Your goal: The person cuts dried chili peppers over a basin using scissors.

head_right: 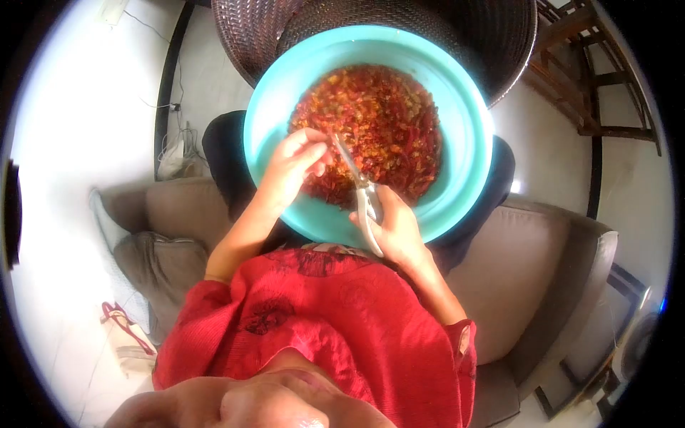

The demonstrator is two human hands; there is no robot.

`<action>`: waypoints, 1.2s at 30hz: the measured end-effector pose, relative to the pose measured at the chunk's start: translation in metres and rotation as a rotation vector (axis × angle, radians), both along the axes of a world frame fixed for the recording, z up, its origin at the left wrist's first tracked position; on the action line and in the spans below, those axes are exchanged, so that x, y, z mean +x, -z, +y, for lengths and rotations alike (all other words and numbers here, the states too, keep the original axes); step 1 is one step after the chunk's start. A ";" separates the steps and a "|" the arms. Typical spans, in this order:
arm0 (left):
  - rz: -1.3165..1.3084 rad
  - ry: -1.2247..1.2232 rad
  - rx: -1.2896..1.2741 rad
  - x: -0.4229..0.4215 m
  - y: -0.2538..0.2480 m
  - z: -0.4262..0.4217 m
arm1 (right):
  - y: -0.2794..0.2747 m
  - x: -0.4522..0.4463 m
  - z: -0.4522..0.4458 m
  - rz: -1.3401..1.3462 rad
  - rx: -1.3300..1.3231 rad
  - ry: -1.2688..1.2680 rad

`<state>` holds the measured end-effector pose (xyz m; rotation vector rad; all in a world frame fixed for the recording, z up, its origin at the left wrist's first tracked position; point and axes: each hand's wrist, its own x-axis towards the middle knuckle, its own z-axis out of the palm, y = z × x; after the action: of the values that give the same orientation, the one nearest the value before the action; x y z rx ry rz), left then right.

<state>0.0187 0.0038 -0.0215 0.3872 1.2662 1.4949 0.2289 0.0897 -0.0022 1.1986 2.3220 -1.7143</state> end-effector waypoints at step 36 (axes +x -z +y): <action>-0.040 -0.037 0.047 -0.003 0.006 -0.004 | 0.013 0.001 -0.004 0.094 -0.081 0.012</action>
<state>0.0154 -0.0001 -0.0279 0.3647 1.2146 1.5580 0.2295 0.0852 -0.0150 1.1442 2.2752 -1.8888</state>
